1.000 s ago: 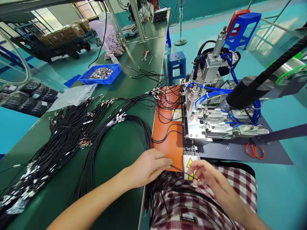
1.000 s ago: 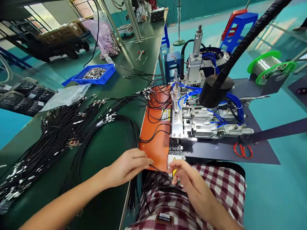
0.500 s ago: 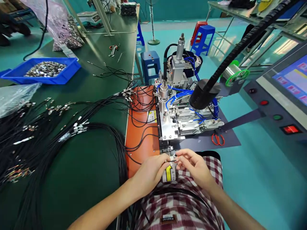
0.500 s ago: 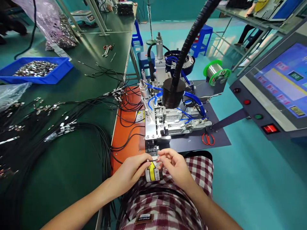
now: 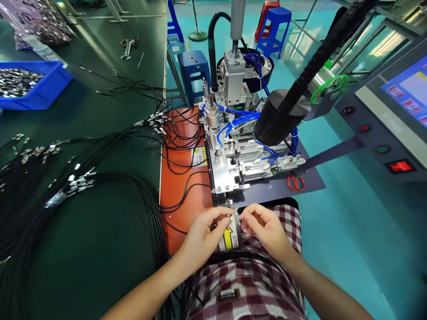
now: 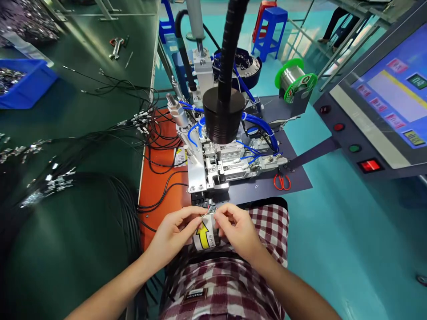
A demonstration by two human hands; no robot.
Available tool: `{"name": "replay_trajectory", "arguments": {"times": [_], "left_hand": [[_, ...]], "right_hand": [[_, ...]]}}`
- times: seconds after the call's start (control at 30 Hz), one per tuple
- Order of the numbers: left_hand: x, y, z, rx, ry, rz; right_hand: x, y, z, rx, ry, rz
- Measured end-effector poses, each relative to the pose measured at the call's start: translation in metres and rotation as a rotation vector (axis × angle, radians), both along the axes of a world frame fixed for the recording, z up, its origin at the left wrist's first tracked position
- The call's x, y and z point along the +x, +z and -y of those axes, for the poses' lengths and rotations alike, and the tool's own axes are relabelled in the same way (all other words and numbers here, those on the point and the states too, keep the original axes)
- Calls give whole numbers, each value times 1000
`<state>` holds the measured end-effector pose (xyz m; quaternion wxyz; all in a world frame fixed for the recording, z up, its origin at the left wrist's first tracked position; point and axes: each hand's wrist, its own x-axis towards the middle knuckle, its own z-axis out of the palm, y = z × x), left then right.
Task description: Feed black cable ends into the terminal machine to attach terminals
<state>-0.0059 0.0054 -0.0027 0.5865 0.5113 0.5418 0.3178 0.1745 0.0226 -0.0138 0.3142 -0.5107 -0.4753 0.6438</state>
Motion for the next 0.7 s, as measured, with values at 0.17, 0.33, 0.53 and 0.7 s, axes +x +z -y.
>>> {"name": "replay_trajectory", "arguments": {"times": [0.17, 0.33, 0.53, 0.7], "left_hand": [[1, -3, -1, 68, 39, -18], [1, -5, 2, 231, 48, -158], [2, -1, -1, 350, -48, -198], [-8, 46, 7, 418, 165, -14]], "right_hand": [[-14, 0, 5, 83, 75, 130], [-15, 7, 3, 217, 108, 279], [-3, 8, 3, 57, 164, 99], [-1, 5, 5, 11, 159, 89]]}}
